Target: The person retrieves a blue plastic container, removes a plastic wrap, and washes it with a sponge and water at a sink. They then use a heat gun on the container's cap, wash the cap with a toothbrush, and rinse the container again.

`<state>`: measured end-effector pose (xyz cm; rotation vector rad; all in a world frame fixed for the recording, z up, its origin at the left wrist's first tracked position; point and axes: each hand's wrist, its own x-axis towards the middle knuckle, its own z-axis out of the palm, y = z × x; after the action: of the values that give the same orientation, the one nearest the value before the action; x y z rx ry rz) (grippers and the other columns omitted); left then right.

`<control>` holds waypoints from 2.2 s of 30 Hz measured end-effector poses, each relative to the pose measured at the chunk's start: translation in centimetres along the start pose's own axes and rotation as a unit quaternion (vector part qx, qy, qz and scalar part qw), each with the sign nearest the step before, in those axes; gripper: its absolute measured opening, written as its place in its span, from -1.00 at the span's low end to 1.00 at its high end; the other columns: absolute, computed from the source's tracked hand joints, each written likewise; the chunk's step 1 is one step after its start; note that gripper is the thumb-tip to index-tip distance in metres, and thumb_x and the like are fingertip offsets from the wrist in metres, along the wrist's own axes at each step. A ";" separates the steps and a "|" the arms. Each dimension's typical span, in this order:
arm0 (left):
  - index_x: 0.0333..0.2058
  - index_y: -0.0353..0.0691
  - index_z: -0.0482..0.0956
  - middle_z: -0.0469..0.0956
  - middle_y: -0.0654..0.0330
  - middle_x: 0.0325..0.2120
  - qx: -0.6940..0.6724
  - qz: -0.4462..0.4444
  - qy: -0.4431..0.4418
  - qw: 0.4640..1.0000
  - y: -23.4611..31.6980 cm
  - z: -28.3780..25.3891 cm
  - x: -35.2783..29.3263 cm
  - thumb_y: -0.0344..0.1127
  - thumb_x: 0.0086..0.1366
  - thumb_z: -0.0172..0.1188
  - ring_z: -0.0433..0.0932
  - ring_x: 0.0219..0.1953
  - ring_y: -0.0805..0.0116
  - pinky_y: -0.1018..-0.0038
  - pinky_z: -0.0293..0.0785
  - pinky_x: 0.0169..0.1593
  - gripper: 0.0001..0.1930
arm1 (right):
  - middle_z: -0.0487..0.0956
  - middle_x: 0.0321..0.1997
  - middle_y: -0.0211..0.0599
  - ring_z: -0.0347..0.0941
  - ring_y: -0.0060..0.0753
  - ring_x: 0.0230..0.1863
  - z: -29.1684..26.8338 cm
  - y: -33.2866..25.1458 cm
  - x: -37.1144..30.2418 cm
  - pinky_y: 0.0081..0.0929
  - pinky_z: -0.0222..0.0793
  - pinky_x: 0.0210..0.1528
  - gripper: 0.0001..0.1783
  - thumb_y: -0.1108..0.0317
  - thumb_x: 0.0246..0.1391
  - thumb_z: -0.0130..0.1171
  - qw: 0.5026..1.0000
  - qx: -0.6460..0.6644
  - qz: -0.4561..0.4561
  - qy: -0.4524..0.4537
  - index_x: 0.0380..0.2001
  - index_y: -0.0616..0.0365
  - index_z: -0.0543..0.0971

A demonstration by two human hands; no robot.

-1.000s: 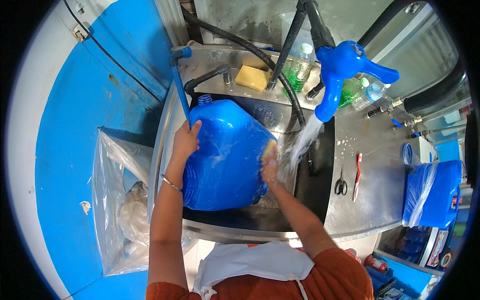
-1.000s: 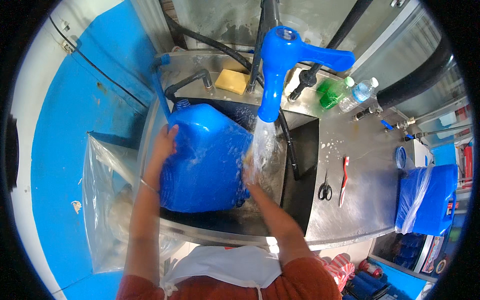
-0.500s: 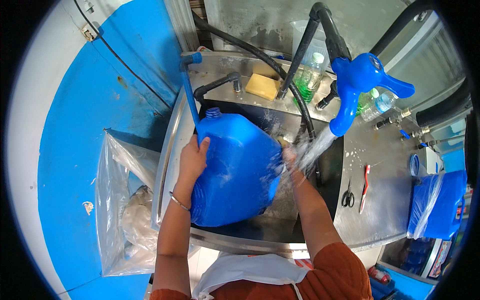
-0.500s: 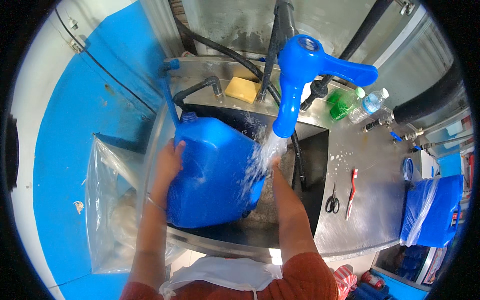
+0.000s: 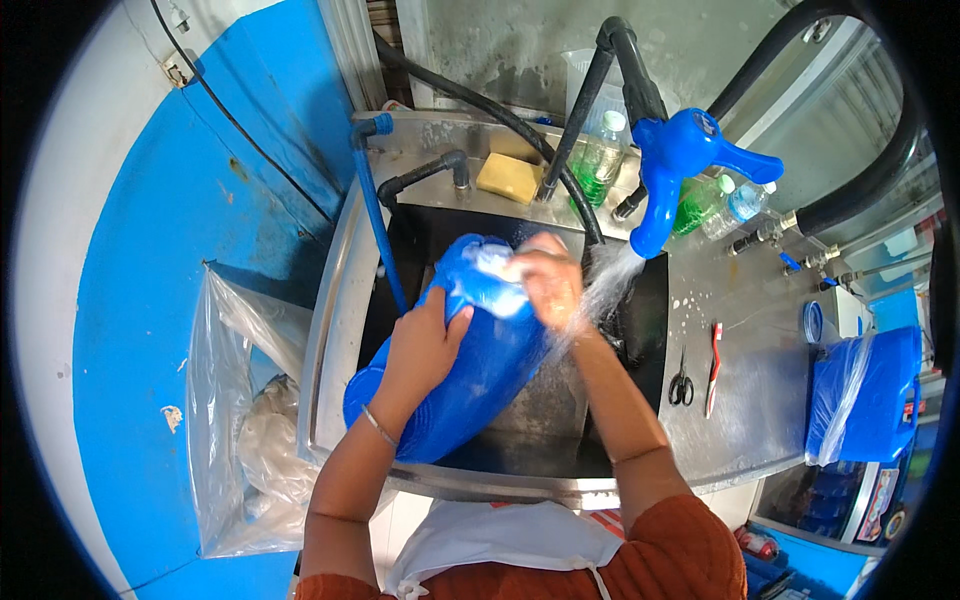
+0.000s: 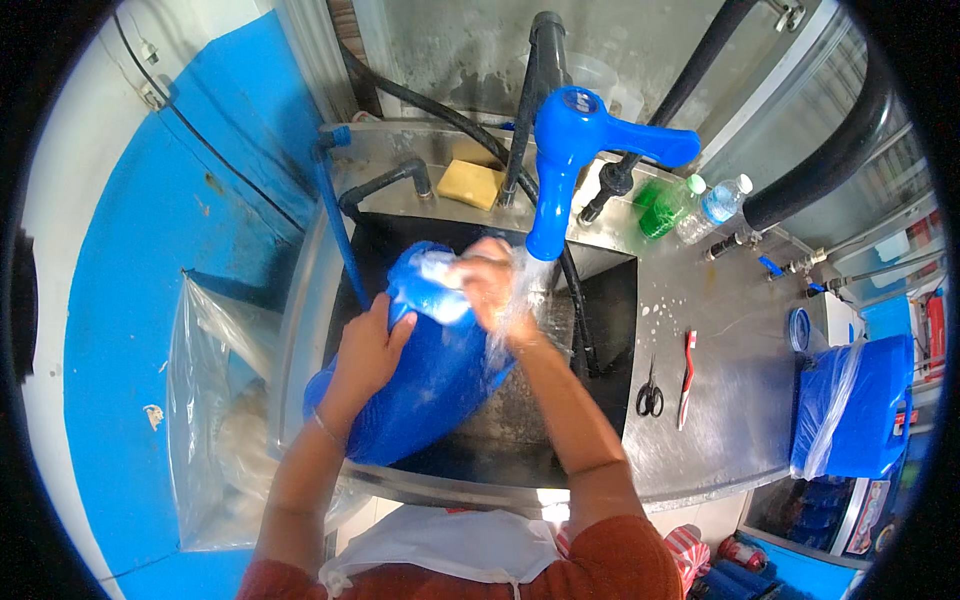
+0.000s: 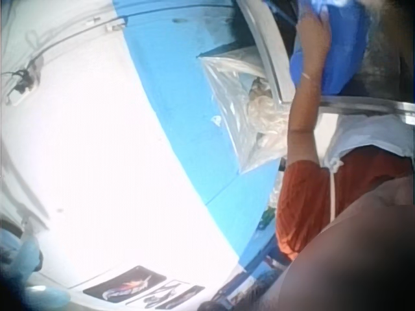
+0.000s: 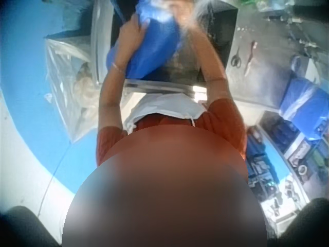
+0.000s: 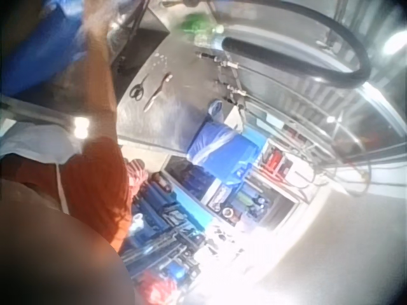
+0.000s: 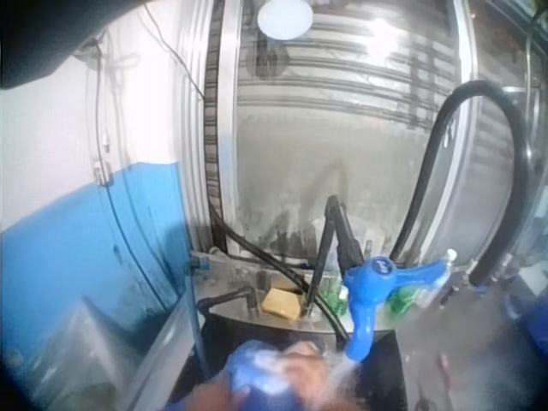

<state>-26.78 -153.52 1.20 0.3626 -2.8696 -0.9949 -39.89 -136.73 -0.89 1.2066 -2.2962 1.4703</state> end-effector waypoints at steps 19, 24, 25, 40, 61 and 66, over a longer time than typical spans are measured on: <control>-0.14 -0.31 0.40 0.57 -0.25 -0.41 -0.006 -0.006 -0.044 0.999 1.1 -0.4 -1.6 -0.03 0.35 0.11 0.57 -0.33 -0.24 0.01 0.46 -0.24 -0.60 | 0.62 -0.10 -0.09 0.56 -0.11 -0.06 6.2 18.6 -23.2 -0.09 0.49 0.02 -0.42 -0.10 0.23 -0.05 0.681 0.229 0.692 -0.070 -0.06 0.24 0.53; -0.17 -0.33 0.42 0.57 -0.23 -0.45 -0.011 0.076 -0.030 0.997 2.0 0.5 -1.2 -0.04 0.34 0.12 0.57 -0.37 -0.24 0.01 0.46 -0.27 -0.61 | 0.64 -0.21 -0.13 0.61 -0.13 -0.26 1.5 7.4 -20.9 -0.09 0.59 -0.28 -0.50 -0.05 0.26 -0.09 0.563 0.465 0.675 -0.110 -0.12 0.19 0.52; -0.17 -0.33 0.42 0.57 -0.22 -0.46 -0.010 0.091 -0.028 0.995 2.4 0.8 -1.4 -0.05 0.34 0.13 0.57 -0.38 -0.23 0.02 0.46 -0.28 -0.61 | 0.63 -0.23 -0.15 0.61 -0.15 -0.30 -1.7 5.5 -19.3 -0.16 0.58 -0.38 -0.52 -0.04 0.26 -0.09 0.580 0.461 0.671 -0.029 -0.14 0.18 0.52; -0.24 -0.30 0.42 0.56 -0.14 -0.54 -0.015 0.228 0.005 0.974 3.4 2.1 -5.6 -0.05 0.30 0.17 0.57 -0.45 -0.16 0.04 0.47 -0.35 -0.63 | 0.62 -0.28 0.16 0.55 0.23 -0.14 -13.7 -1.3 -5.7 0.01 0.40 -0.05 -0.39 -0.22 0.22 -0.04 0.939 -0.259 0.225 -0.008 -0.20 0.16 0.62; -0.23 -0.30 0.44 0.60 -0.19 -0.41 -0.001 0.201 0.001 0.980 1.6 1.2 -4.9 0.02 0.30 0.13 0.58 -0.30 -0.21 -0.04 0.45 -0.19 -0.58 | 0.58 -0.06 -0.17 0.47 -0.07 0.06 -9.5 -8.3 -1.4 -0.22 0.37 0.12 -0.60 0.42 -0.03 0.33 0.947 -0.078 0.006 -0.310 -0.06 0.04 0.55; -0.22 -0.30 0.45 0.60 -0.18 -0.38 0.013 0.198 -0.006 0.980 2.0 1.2 -4.2 0.03 0.31 0.12 0.58 -0.27 -0.21 -0.04 0.45 -0.17 -0.58 | 0.63 -0.12 -0.19 0.55 -0.18 -0.05 -10.0 -8.4 0.0 -0.31 0.44 0.04 -0.70 0.41 0.03 0.29 0.930 -0.141 0.062 -0.332 -0.12 0.15 0.60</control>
<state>-23.31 -150.28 1.47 -0.2110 -2.8021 -0.8832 -36.77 -130.13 9.97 1.6763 -2.9181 0.7694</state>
